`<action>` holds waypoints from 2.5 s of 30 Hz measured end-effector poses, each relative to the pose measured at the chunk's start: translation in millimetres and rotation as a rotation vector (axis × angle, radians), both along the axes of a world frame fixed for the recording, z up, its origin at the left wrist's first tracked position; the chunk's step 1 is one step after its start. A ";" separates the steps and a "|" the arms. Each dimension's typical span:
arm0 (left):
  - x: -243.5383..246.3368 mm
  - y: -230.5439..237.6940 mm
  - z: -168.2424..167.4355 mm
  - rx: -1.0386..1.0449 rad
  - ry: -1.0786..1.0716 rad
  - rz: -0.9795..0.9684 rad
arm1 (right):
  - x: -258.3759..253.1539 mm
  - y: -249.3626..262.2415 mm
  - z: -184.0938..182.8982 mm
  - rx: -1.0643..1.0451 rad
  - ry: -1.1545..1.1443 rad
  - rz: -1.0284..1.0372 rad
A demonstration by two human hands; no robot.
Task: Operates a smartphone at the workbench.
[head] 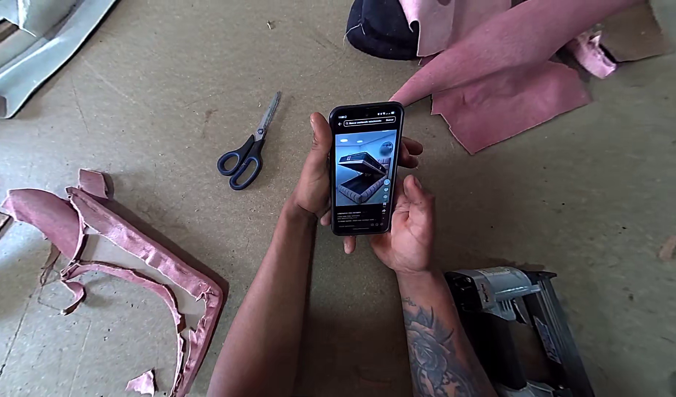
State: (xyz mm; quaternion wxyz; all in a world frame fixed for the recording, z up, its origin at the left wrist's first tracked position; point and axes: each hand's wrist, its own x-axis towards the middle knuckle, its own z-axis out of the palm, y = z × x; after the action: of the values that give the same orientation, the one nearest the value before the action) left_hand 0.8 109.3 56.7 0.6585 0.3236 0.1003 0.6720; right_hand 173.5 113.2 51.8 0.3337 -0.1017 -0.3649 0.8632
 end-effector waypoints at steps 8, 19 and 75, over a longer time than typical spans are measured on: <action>0.1 -1.5 -0.4 0.001 0.036 0.005 | 0.6 -0.8 1.1 -0.028 -0.014 0.040; -1.0 3.5 -1.9 0.048 -0.038 -0.076 | 3.8 1.6 6.1 -0.133 -0.057 0.082; -1.1 1.3 -0.9 0.051 -0.056 -0.036 | -1.6 -5.0 6.7 -0.167 -0.026 0.110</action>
State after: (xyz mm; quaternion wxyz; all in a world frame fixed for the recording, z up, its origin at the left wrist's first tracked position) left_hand -0.3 110.6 55.8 0.6646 0.3230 0.0587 0.6712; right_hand 171.9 108.1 58.6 0.2714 -0.1202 -0.3012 0.9062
